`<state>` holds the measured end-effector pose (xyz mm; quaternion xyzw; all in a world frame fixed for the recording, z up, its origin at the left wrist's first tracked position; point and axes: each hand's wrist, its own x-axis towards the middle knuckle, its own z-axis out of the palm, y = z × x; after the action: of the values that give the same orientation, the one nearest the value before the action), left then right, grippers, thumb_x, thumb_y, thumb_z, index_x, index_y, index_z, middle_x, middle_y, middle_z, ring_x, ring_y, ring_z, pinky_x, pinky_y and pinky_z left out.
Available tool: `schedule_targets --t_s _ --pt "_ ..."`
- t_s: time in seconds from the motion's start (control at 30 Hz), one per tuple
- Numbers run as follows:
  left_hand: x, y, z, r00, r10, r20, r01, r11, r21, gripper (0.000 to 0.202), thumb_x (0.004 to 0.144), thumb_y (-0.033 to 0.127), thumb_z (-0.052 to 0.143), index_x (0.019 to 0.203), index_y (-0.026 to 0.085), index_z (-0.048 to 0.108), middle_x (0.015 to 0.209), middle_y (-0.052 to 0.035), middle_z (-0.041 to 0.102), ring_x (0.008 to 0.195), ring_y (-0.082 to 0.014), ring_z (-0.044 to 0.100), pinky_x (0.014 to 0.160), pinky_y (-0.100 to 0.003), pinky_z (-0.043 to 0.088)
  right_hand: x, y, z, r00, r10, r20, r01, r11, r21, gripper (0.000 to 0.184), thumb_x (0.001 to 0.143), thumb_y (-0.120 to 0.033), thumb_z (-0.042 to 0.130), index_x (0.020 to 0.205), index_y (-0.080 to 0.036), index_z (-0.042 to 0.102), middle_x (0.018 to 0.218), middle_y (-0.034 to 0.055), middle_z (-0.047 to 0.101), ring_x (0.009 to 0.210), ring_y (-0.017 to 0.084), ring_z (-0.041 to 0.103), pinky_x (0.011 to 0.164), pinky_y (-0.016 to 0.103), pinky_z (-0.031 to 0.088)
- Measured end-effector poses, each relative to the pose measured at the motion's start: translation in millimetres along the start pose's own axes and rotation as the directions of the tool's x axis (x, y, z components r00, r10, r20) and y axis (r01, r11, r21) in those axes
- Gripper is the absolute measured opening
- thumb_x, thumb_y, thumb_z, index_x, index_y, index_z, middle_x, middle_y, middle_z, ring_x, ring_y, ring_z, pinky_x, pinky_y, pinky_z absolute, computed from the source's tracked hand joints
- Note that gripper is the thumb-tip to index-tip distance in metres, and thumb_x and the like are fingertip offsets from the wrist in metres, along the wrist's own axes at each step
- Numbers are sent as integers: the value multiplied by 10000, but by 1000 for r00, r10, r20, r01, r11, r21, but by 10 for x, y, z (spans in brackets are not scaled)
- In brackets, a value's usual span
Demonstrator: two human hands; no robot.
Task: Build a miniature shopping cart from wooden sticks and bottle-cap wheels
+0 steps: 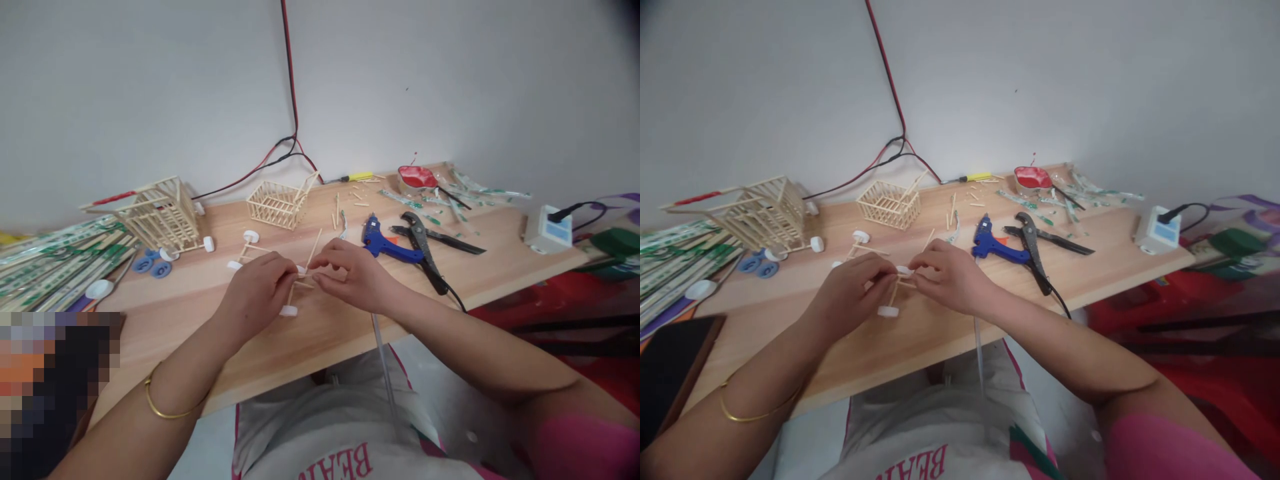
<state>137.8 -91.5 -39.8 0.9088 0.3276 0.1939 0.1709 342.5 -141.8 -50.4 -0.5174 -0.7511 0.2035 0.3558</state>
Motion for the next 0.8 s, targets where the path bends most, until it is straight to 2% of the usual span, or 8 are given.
schedule_targets --t_s 0.17,0.27,0.33,0.43,0.53,0.67,0.73,0.8 --pt "-28 86 -54 993 68 -98 -74 996 -56 172 913 213 456 859 164 613 842 -51 639 797 -168 576 728 -298 437 45 -148 -57 996 15 90 -18 999 29 100 835 -246 626 855 -182 700 754 16 611 671 109 536 629 234 408" --pt "-37 127 -80 991 -8 -130 -23 971 -238 136 892 239 516 888 171 634 837 -36 659 784 -156 593 727 -285 451 28 -201 -40 991 100 89 -112 984 140 110 836 -264 623 833 -176 688 725 4 620 646 103 529 596 227 397" --pt "-38 147 -80 991 -104 -90 53 892 -448 141 866 269 566 922 173 653 858 -30 681 792 -152 613 730 -274 469 4 -225 -20 980 179 85 -195 951 241 145 831 -302 634 840 -169 691 751 13 648 664 111 548 601 232 413" --pt "-38 171 -51 976 -219 12 167 705 -689 166 820 299 620 897 167 683 835 -26 691 767 -147 614 714 -266 478 -28 -242 16 963 253 91 -269 886 378 185 804 -346 666 841 -167 696 780 23 686 697 127 590 631 245 447" --pt "-37 189 -5 951 -299 80 232 519 -823 159 764 307 678 826 161 696 716 -3 647 667 -119 565 660 -251 458 -42 -249 68 950 302 85 -303 817 491 224 757 -384 709 830 -173 689 786 26 707 723 144 629 672 269 484" --pt "-44 208 31 926 -330 183 278 268 -922 156 715 294 729 788 162 690 705 9 620 638 -99 538 641 -245 445 -50 -301 145 942 332 49 -296 756 584 284 722 -446 734 803 -183 665 772 24 712 736 156 651 696 289 508" --pt "-51 219 19 934 -310 177 257 241 -936 137 720 280 730 768 162 680 701 12 608 662 -101 540 657 -243 444 -76 -344 157 949 310 49 -283 779 560 286 746 -454 714 829 -186 661 796 29 714 742 153 646 684 281 504" --pt "-60 228 -11 951 -282 126 207 278 -938 110 740 256 722 751 160 669 706 15 596 699 -101 544 691 -239 446 -132 -367 119 964 266 21 -249 867 432 259 786 -432 687 868 -187 666 839 37 712 727 140 621 656 266 483"
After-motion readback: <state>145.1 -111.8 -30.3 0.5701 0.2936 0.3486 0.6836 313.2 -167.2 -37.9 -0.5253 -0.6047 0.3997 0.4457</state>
